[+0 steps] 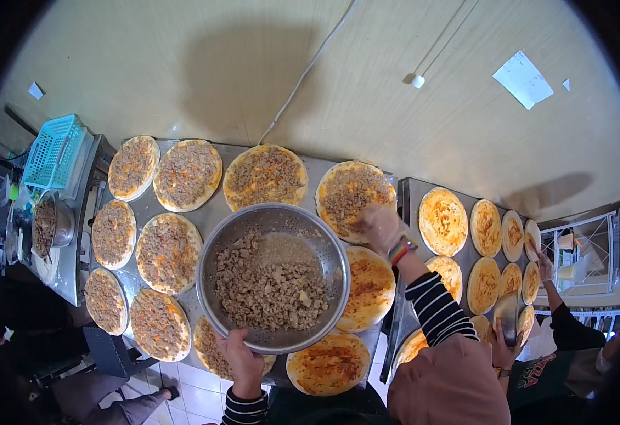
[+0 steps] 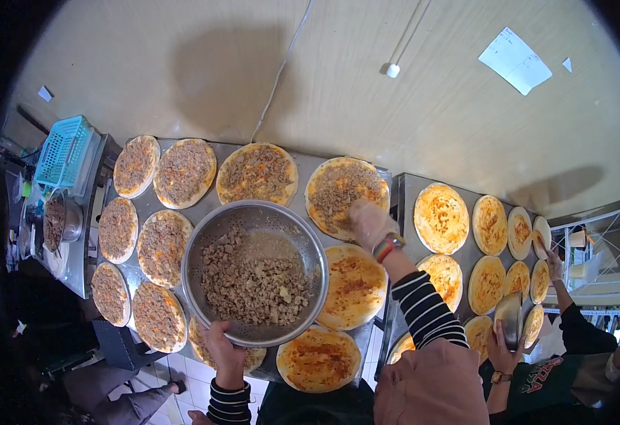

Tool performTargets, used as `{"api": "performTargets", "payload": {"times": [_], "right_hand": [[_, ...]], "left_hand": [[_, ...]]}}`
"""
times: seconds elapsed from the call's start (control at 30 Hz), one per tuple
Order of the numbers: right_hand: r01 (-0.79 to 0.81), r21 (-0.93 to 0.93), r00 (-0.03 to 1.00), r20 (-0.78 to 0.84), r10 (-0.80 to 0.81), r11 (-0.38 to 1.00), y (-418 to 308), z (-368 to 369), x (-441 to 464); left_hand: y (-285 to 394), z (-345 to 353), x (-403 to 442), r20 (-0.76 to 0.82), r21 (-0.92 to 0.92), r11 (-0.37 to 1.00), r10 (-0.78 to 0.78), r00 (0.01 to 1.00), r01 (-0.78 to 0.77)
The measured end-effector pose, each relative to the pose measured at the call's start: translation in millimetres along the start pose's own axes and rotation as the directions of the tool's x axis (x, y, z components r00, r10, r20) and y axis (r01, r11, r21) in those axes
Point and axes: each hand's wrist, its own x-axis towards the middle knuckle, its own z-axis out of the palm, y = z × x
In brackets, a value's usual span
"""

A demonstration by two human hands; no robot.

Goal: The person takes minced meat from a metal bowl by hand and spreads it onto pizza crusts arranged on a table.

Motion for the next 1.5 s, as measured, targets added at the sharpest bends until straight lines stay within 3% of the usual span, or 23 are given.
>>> {"api": "performTargets", "payload": {"times": [0.07,0.2,0.37,0.5,0.57,0.6,0.67,0.8,0.87,0.9,0.97,1.1,1.17,1.27,1.3,1.4,1.5], "right_hand": [[-0.212,0.083,0.964,-0.147,0.223,0.974,21,8,17],[-0.279,0.001,0.96,-0.01,0.279,0.96,42,-6,41],[-0.408,0.145,0.911,-0.003,0.413,0.901,47,-3,54],[-0.278,0.225,0.941,-0.133,0.312,0.934,40,8,77],[-0.097,-0.085,0.994,0.033,0.1,0.992,34,13,91],[-0.095,-0.084,0.995,0.033,0.098,0.992,32,8,93],[-0.174,0.076,0.965,-0.186,0.185,0.982,28,-1,95],[-0.159,0.153,0.969,-0.164,0.184,0.975,33,0,93],[-0.214,0.246,0.976,0.027,0.214,0.945,25,-17,81],[-0.214,0.244,0.976,0.027,0.214,0.946,21,-17,72],[-0.118,-0.054,0.984,0.128,0.125,0.991,13,-12,46],[-0.047,-0.056,0.993,0.109,0.053,0.997,10,18,8],[-0.054,0.088,0.998,-0.005,0.055,0.995,-5,15,1],[0.004,0.19,0.999,-0.043,0.004,0.982,-32,-2,6],[-0.022,0.1,1.0,0.019,0.021,0.995,-39,3,10],[0.007,0.109,0.998,0.064,-0.014,0.994,-35,-1,11],[-0.022,0.071,1.0,-0.013,0.023,0.997,-5,11,2]], "left_hand": [[0,-2,1,0.008,0.003,1.0,0.01,1.0,-0.01],[1,-5,2,0.025,0.011,1.0,-0.01,1.0,0.009],[4,-8,0,0.036,0.029,0.998,-0.063,0.997,0.062],[8,1,-2,0.027,0.017,0.998,-0.056,0.998,0.056],[8,4,-3,0.017,0.01,0.999,-0.05,0.999,0.05],[9,4,-3,0.026,0.005,0.999,-0.037,0.999,0.037],[10,5,-3,0.029,0.001,1.0,-0.022,0.999,0.022],[13,3,-4,-0.022,0.029,0.997,-0.075,0.997,0.075],[11,-1,-2,-0.023,0.025,0.996,-0.084,0.996,0.084],[9,-4,0,-0.012,0.014,0.997,-0.073,0.997,0.073],[12,-2,0,-0.001,0.001,0.998,-0.063,0.998,0.063],[14,-1,0,0.0,-0.022,0.997,-0.067,0.998,0.067],[13,-2,3,0.022,-0.018,0.999,-0.049,0.999,0.049],[13,2,1,0.039,0.005,1.0,-0.028,0.999,0.028],[12,2,1,0.016,-0.009,0.999,-0.037,0.999,0.037],[15,6,0,0.013,-0.017,0.999,-0.04,0.999,0.041],[16,4,-1,0.01,-0.011,0.998,-0.063,0.998,0.063]]}}
